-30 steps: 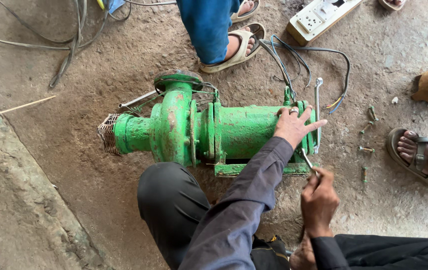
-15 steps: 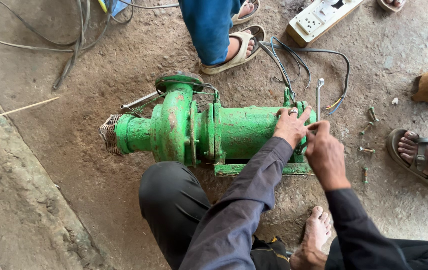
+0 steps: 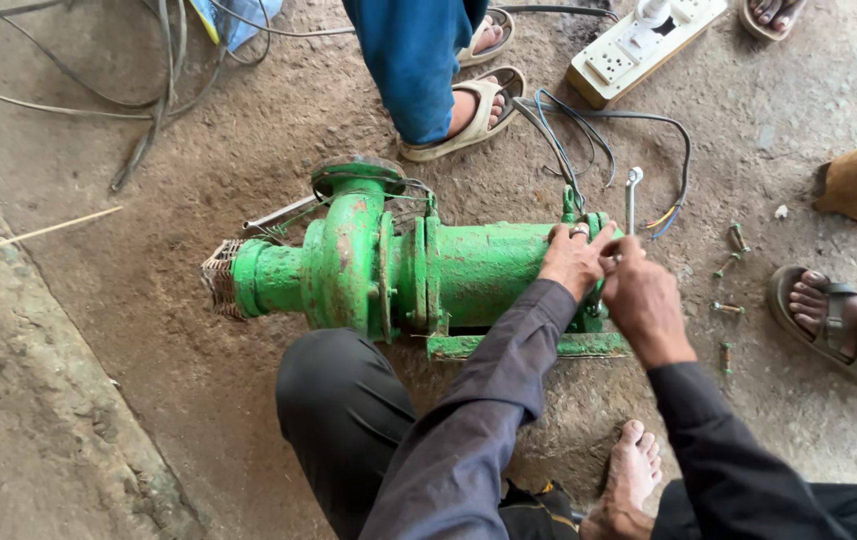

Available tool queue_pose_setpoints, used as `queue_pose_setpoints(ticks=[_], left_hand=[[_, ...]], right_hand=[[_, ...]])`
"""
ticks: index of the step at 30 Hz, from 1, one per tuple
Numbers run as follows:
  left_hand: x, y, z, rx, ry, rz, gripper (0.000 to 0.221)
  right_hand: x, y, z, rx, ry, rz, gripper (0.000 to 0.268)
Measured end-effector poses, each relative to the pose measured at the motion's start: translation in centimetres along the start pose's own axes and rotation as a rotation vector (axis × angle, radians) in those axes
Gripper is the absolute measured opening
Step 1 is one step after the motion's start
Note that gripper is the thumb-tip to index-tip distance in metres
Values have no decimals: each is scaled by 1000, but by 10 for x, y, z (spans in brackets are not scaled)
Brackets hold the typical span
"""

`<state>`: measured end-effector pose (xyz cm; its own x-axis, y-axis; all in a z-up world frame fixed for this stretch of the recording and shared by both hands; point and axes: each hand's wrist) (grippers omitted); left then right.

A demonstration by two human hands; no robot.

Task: The person uses a wrench to tighten bolts on a green water pump while seated on the floor. The person holds the pump steady with one hand and turns the wrench with the other, repeating the action on multiple bolts.

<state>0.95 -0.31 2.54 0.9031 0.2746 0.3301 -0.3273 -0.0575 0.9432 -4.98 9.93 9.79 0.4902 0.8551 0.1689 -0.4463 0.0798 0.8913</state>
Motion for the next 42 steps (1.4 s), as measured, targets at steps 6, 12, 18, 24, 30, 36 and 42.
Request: queue_pose_setpoints(ticks=[6,12,18,24,30,36,42], left_hand=[[-7,-13,-2,8,39,-49,30],[-15,-31,-2,20,40,-193,47],[-13,-34,1,95,-6,-184,74],[-12,-29,2,48,9,-195,78],[-11,-20,2,34,4,-89,78],[-11,-21,2,74,-7,-62,81],[-8,-15,3,77,-12,-58,86]], right_hand=[[-8,1,-3,34,60,-127,17],[-17,8,-1,6,53,-250,17],[45,41,-2,-79,-134,-213,17],[125,-8,12,-338,-246,-313,12],[146,-30,4,-306,-350,-235,13],[149,-43,5,-349,-306,-304,13],[147,-45,4,-354,-330,-295,13]])
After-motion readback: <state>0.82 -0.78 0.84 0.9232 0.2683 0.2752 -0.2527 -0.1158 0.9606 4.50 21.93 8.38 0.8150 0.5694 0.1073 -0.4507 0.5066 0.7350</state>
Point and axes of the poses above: each hand's wrist, its own x-axis away from the middle knuckle, its own y-axis out of the back of the hand, z = x × y, and after that the axes turned 6 degrees about z, right-handed
